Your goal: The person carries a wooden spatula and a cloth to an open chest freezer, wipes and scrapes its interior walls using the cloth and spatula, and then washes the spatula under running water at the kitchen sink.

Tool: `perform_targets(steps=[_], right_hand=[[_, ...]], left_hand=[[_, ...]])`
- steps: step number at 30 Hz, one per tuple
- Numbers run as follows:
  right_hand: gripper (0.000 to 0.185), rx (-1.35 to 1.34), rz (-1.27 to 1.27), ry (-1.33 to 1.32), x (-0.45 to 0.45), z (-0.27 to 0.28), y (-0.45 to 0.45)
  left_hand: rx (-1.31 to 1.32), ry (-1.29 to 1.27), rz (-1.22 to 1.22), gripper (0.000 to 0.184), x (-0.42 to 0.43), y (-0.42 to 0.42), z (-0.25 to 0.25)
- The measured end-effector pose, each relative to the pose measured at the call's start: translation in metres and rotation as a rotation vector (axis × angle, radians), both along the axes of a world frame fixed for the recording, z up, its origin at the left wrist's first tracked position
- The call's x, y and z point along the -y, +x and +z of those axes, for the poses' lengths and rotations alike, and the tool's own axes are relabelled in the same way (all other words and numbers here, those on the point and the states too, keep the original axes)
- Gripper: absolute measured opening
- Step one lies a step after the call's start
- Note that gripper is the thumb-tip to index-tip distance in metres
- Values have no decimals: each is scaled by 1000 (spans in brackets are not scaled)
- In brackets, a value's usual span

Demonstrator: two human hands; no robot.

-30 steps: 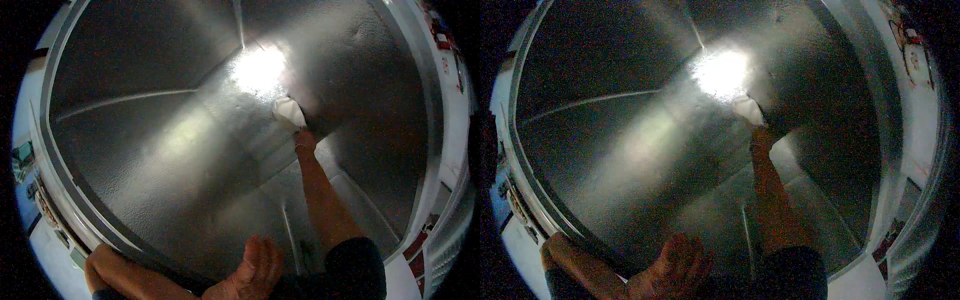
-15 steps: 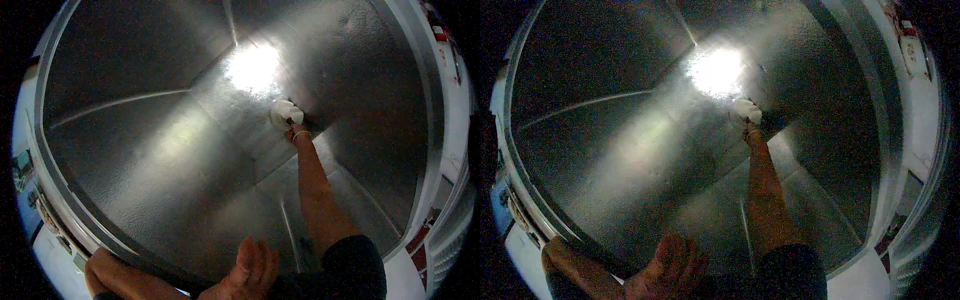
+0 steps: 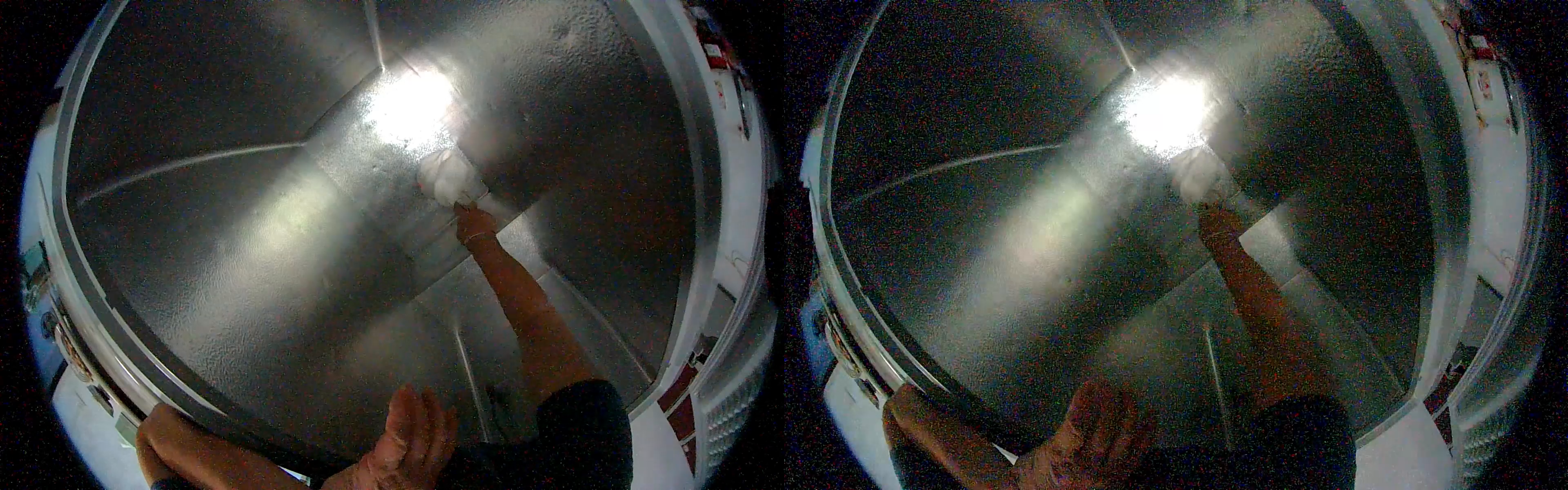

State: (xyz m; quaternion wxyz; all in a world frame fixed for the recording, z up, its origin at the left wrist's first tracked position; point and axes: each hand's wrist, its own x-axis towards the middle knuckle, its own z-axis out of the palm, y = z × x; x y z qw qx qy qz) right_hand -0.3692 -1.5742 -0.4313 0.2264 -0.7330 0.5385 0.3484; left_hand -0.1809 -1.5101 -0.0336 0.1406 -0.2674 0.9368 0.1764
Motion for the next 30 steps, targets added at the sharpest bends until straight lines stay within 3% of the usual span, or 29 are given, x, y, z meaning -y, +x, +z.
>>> perform_targets(steps=[4, 6, 10, 13, 16, 19, 20, 22, 24, 25, 28, 30], right_hand=[[43, 59, 63, 25, 2, -10, -2], [39, -57, -62, 75, 12, 10, 4], [33, -243, -106, 197, 10, -25, -10], [31, -164, -107, 9, -3, -41, -25], [33, -282, -413, -15, 2, -31, -15], [39, -294, -66, 198, 0, -48, -20], [40, -133, -265, -164, -8, -69, -22], [41, 42, -458, -525, 6, -105, -28], [18, 463, -513, -374, 56, -113, -22], [18, 461, -512, -373, 52, -114, -23], [30, 275, -170, -560, 15, -132, -32], [31, 233, -124, -372, -9, -113, -29]], left_hand=[[-40, 4, 35, 33, 11, 5, 10], [207, -193, -153, 33, 29, 5, 27], [187, -185, -97, 31, 19, 3, 21], [211, -111, -162, 30, 31, 3, 25], [148, -81, -113, 29, 24, 2, 21], [224, -174, -108, 28, 24, 0, 22], [251, -181, -103, 29, 19, -1, 18], [285, -188, -97, 30, 15, 0, 17], [241, -105, -122, 33, 24, 3, 23], [225, -77, -130, 34, 25, 3, 24], [217, -65, -112, 37, 18, 4, 23], [213, -115, -168, 37, 22, 8, 27]])
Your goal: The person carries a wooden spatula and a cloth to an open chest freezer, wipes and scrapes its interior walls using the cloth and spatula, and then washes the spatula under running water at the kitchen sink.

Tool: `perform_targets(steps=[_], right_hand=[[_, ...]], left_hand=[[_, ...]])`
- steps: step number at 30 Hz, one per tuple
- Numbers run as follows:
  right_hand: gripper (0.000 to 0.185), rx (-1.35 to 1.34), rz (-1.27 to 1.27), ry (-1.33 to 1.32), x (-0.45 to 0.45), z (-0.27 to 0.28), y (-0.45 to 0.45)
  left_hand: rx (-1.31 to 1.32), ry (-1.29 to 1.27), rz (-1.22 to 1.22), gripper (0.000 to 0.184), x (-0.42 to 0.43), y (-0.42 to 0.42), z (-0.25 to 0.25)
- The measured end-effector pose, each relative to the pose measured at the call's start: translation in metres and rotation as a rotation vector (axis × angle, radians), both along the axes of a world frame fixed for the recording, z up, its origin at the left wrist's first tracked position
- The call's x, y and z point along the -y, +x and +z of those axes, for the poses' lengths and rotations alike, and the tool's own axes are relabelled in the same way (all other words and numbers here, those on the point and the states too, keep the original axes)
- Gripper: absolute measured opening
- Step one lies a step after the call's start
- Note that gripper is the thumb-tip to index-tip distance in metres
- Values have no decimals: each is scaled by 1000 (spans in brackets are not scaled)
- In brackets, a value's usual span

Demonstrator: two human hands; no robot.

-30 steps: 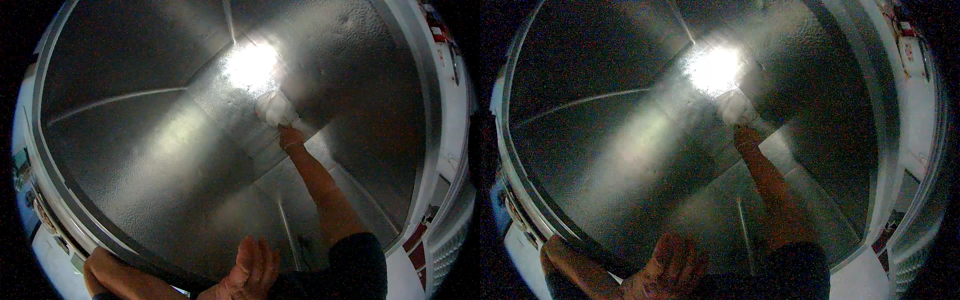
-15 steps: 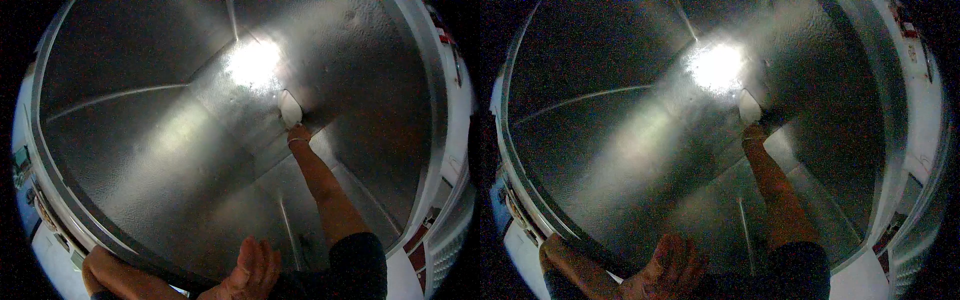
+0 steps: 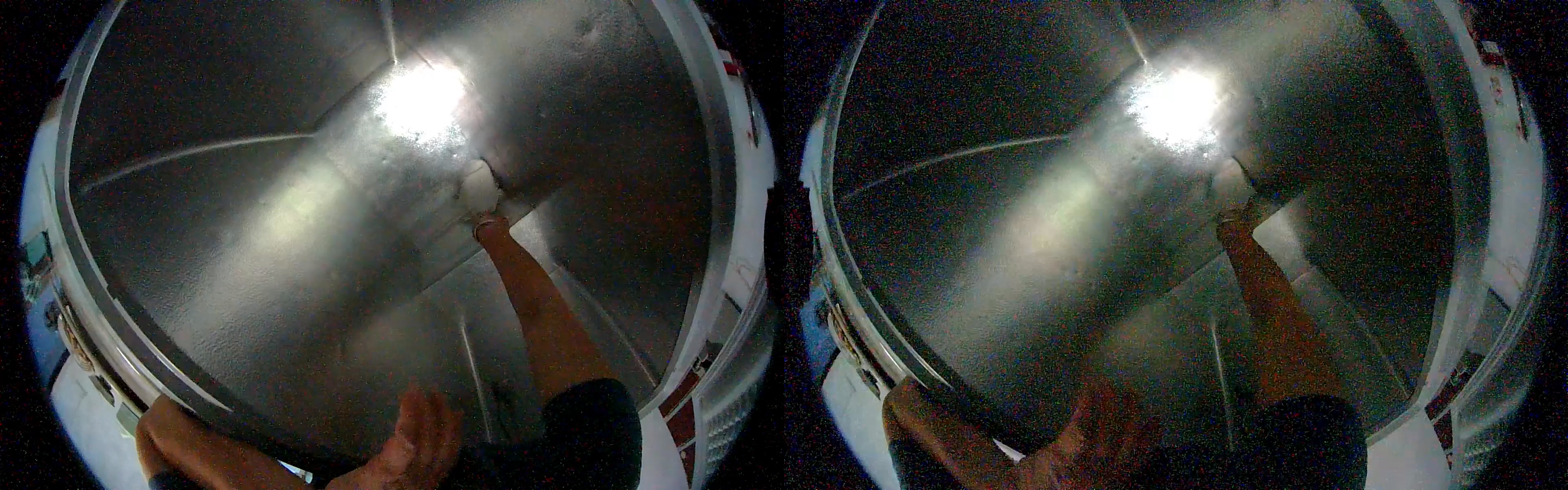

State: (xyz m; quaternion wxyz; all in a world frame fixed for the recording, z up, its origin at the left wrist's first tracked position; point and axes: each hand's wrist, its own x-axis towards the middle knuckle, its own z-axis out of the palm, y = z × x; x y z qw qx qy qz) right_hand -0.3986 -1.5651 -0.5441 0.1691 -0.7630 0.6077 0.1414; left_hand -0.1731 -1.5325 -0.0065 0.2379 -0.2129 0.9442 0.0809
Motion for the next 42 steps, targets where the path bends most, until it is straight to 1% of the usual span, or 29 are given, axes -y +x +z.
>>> perform_targets(steps=[1, 4, 6, 8, 11, 12, 14, 16, 18, 19, 20, 22, 24, 26, 27, 28, 30, 31, 32, 33, 34, 36, 37, 39, 40, 41, 42], right_hand=[[31, -14, 26, 154, -13, 16, 5], [33, -75, 135, 601, -55, 56, 28], [33, -85, 215, 788, -85, 66, 52], [34, -96, 272, 892, -106, 72, 70], [35, -123, 326, 956, -113, 71, 85], [36, -133, 332, 961, -111, 70, 88], [37, -105, 264, 972, -104, 68, 101], [37, 40, 64, 987, -98, 67, 117], [38, 156, 255, 785, -102, 58, 147], [39, 209, 346, 681, -100, 66, 163], [39, 263, 303, 691, -97, 74, 174], [39, 412, 60, 830, -52, 165, 190], [39, 568, -101, 882, -35, 222, 196], [40, 779, -61, 704, -62, 206, 195], [43, 983, -23, 518, -73, 198, 193], [43, 985, -22, 519, -69, 203, 191], [39, 895, -97, 692, -56, 212, 186], [39, 898, -96, 690, -67, 191, 181], [39, 708, -58, 670, -90, 151, 176], [39, 617, -38, 657, -97, 143, 174], [39, 526, -16, 646, -96, 146, 174], [39, 424, -187, 785, -99, 155, 165], [39, 423, -186, 786, -102, 161, 162], [38, 778, -47, 419, -106, 182, 156], [38, 778, -46, 416, -96, 206, 157], [37, 834, -7, 400, -82, 235, 157], [37, 865, 16, 392, -75, 249, 158]], left_hand=[[0, -14, -18, 36, 0, 1, 1], [-10, 38, 72, 36, 1, -1, 0], [-28, 39, 89, 36, -2, 3, -1], [-42, 43, 97, 36, -4, 1, -3], [-54, 39, 99, 35, -7, 0, -7], [-61, 43, 105, 35, -7, 1, -7], [-70, 43, 103, 35, -7, 0, -8], [-70, 42, 103, 35, -7, -3, -9], [-70, 40, 107, 35, -8, -5, -11], [-71, 39, 105, 35, -8, -6, -11], [-74, 44, 114, 35, -10, -7, -11], [-84, 48, 117, 34, -10, -6, -12], [-84, 40, 115, 34, -11, -7, -10], [-94, 36, 119, 34, -10, -4, -10], [-96, 36, 118, 34, -11, -5, -8], [-95, 36, 117, 34, -10, -6, -8], [-102, 34, 112, 34, -9, -6, -7], [-100, 33, 111, 34, -9, -7, -7], [-97, 32, 111, 34, -9, -7, -7], [-95, 30, 110, 34, -9, -6, -7], [-94, 31, 113, 34, -9, -5, -7], [-96, 30, 114, 33, -9, -4, -6], [-90, 33, 120, 33, -10, -6, -8], [-88, 26, 121, 33, -10, -6, -7], [-84, 22, 120, 33, -11, -6, -5], [-79, 19, 120, 33, -11, -6, -4], [-71, 9, 118, 33, -10, -5, -3]])
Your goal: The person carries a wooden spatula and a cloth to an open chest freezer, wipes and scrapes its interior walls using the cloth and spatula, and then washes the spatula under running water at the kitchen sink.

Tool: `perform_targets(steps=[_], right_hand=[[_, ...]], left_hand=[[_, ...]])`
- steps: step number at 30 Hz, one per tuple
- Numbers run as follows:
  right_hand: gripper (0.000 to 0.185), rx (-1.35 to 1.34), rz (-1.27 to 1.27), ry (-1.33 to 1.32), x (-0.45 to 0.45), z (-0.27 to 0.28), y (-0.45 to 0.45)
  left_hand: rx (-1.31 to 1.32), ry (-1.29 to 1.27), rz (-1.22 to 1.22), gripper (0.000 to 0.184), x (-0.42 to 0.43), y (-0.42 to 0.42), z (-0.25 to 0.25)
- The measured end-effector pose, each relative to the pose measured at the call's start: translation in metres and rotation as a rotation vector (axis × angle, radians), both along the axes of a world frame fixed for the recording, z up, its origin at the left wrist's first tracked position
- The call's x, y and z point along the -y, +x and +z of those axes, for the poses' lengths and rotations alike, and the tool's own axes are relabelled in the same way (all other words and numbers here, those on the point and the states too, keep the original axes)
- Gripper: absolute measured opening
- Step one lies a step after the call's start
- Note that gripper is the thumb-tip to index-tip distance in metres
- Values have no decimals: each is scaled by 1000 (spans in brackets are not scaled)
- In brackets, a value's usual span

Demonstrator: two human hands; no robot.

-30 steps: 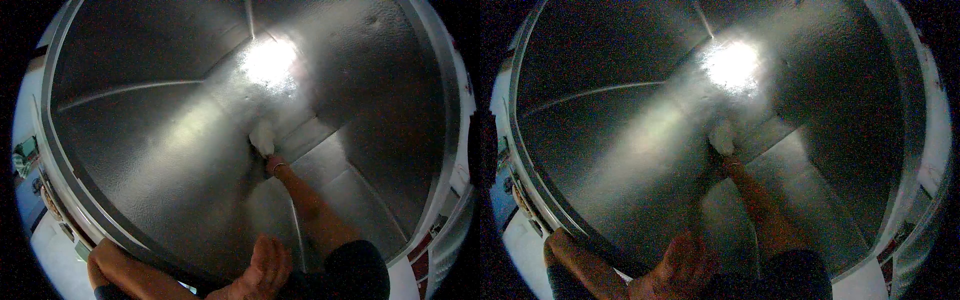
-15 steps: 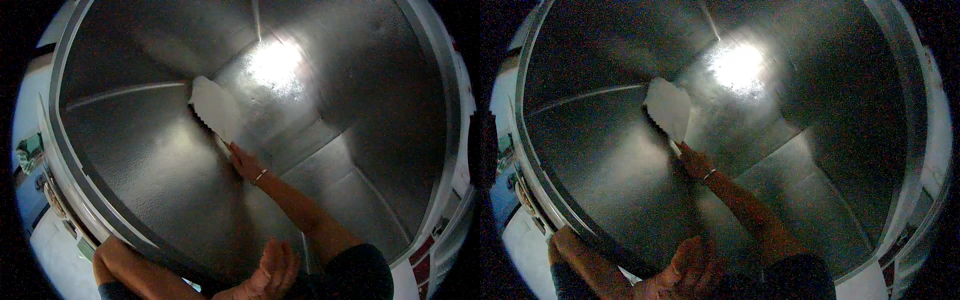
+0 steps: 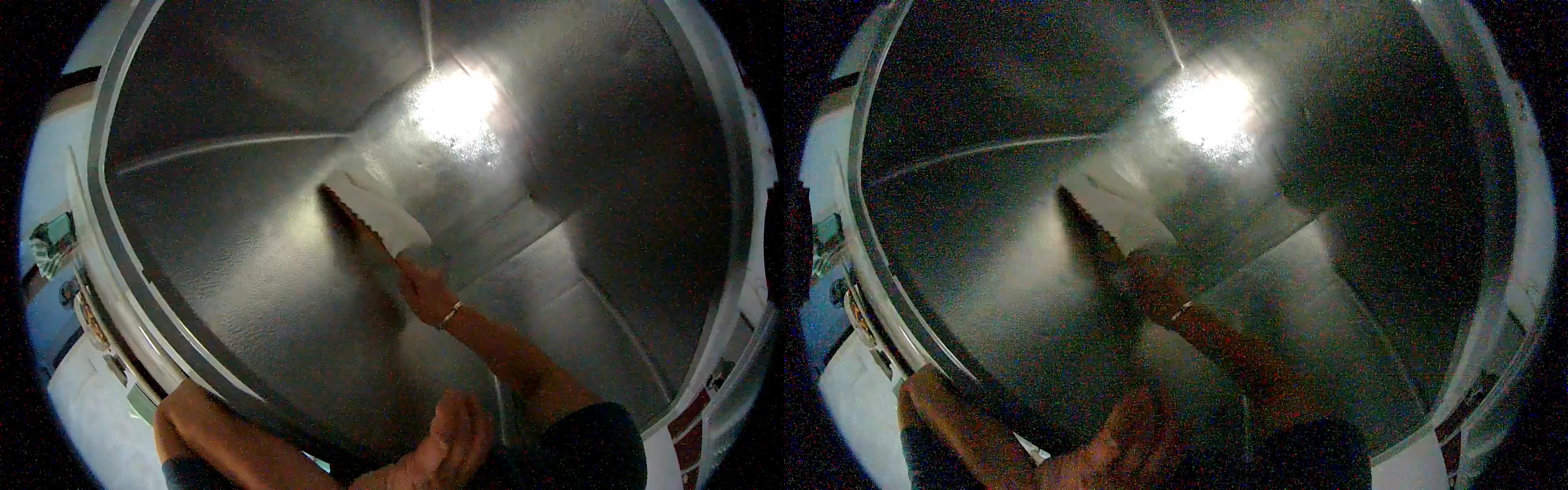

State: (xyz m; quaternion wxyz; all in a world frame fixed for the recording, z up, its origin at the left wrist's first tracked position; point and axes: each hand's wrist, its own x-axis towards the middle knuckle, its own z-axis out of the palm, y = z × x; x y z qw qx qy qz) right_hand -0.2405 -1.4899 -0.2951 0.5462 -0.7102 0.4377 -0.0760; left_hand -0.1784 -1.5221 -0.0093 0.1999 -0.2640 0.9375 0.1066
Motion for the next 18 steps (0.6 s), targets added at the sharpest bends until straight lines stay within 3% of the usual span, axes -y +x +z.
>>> perform_targets(steps=[1, 4, 7, 9, 10, 12, 16, 18], right_hand=[[37, 34, 11, -15, 7, 14, 1], [37, 386, -130, 260, 15, 17, -8], [38, 486, -269, 570, 18, -12, -28], [37, 133, -304, 505, 26, -50, -43], [37, 134, -304, 500, 25, -85, -52], [38, -44, -371, 107, 23, -150, -66], [41, -292, -431, 264, 51, -156, -74], [44, -707, -138, -44, 54, -172, -74]], left_hand=[[8, -6, -3, 33, 1, 5, 2], [28, -32, -3, 33, 4, 11, 5], [-21, -22, 37, 33, 1, 11, 5], [15, -54, 52, 33, 1, 9, 7], [27, -67, 57, 33, 1, 9, 8], [43, -135, 32, 34, 8, 12, 9], [3, -46, -8, 36, 12, 18, 12], [-15, 41, -66, 38, 11, 19, 13]])
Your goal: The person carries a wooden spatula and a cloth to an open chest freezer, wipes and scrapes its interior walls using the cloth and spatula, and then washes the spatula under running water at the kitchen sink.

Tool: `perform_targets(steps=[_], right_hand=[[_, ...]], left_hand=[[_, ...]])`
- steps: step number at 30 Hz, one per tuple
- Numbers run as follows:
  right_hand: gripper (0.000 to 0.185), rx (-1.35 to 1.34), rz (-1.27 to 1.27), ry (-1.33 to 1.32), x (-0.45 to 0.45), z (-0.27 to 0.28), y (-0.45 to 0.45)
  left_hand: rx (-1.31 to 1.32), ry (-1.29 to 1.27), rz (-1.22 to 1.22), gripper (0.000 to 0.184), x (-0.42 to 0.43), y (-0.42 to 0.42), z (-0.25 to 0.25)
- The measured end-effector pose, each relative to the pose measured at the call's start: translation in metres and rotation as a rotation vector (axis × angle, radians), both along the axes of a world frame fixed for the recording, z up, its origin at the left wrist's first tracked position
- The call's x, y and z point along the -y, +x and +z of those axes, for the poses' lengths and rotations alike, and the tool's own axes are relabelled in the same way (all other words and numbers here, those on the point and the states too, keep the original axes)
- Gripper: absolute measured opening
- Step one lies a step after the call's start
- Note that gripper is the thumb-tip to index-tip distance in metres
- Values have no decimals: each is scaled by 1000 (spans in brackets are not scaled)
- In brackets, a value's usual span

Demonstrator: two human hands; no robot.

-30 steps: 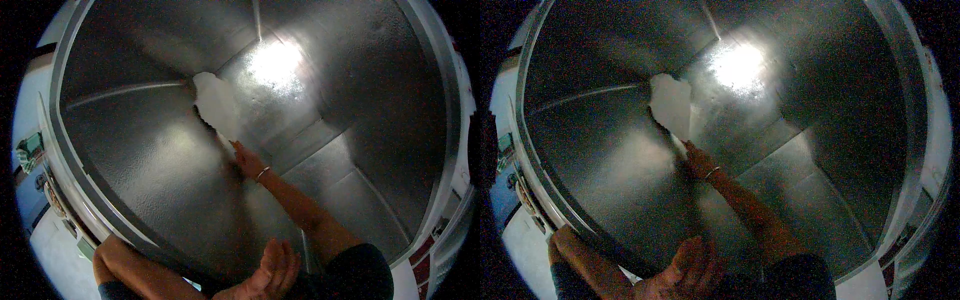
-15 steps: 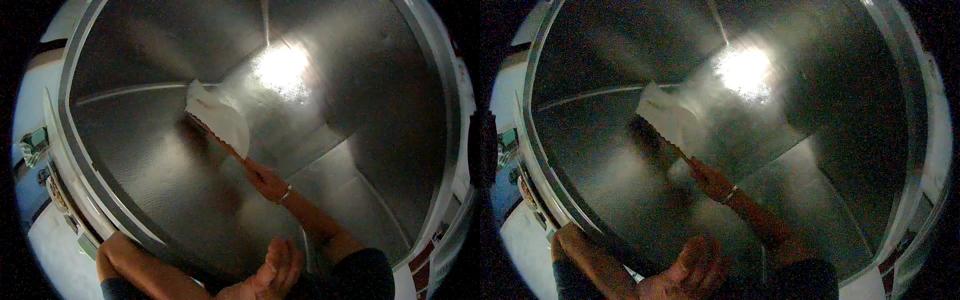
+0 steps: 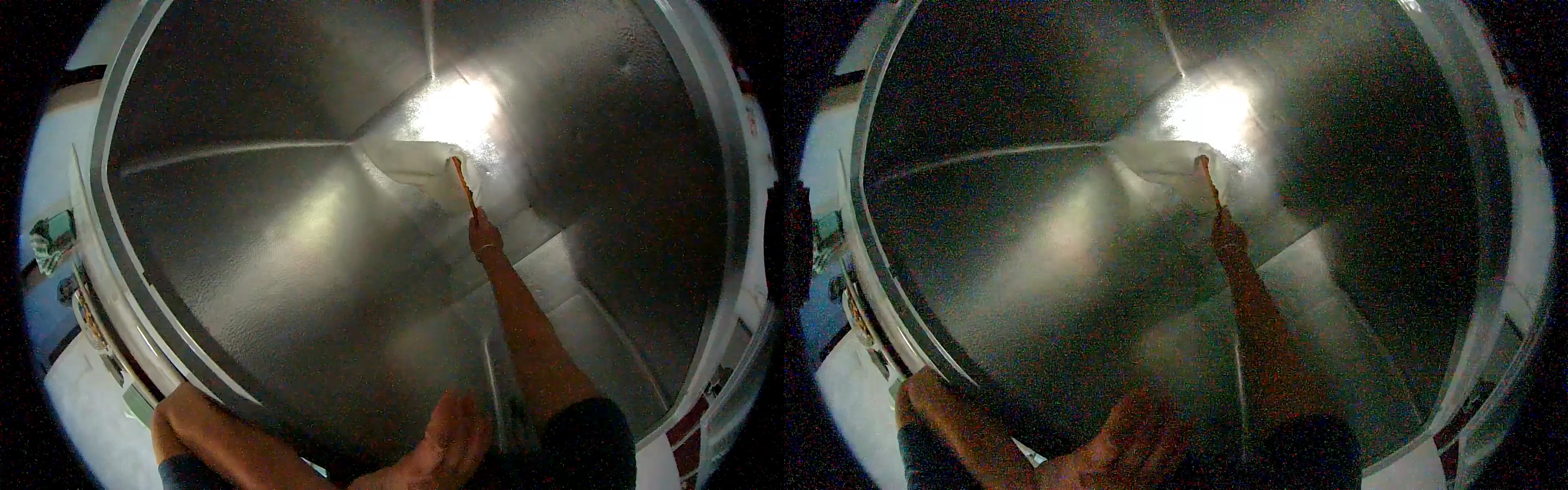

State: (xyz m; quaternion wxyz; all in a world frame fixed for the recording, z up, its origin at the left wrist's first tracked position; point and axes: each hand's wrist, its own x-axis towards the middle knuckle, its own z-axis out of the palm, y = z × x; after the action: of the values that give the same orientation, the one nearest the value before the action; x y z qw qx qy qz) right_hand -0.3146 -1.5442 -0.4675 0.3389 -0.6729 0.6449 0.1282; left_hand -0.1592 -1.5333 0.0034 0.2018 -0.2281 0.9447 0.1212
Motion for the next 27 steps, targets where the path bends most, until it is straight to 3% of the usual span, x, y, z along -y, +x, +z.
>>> perform_targets(steps=[3, 4, 6, 10, 13, 15, 16, 22, 24, 27], right_hand=[[43, -103, -66, 219, 15, 26, 7], [43, -102, -67, 223, 11, 17, 4], [41, -246, 219, 170, 1, 0, 5], [40, -167, 206, 125, 2, 3, 9], [40, -323, 159, 154, 27, 13, -1], [40, -311, -130, 247, 41, 24, -5], [40, -311, -130, 247, 47, 28, -6], [37, -299, -54, 92, 70, 16, 15], [36, -136, 202, 261, 72, 1, 28], [38, -189, 167, 353, 61, 19, 59]], left_hand=[[83, -28, -26, 38, 0, -4, 1], [85, -25, -28, 38, -1, -8, -1], [111, 4, -34, 39, 0, -11, -2], [151, 34, -44, 39, -1, -12, -3], [74, 143, -81, 40, 5, -8, -2], [62, 137, -80, 40, 7, -5, -2], [61, 121, -79, 40, 5, -6, -3], [41, 75, -71, 39, 6, -10, -4], [30, 67, -65, 39, 8, -10, -5], [15, 70, -58, 39, 9, -13, -5]])
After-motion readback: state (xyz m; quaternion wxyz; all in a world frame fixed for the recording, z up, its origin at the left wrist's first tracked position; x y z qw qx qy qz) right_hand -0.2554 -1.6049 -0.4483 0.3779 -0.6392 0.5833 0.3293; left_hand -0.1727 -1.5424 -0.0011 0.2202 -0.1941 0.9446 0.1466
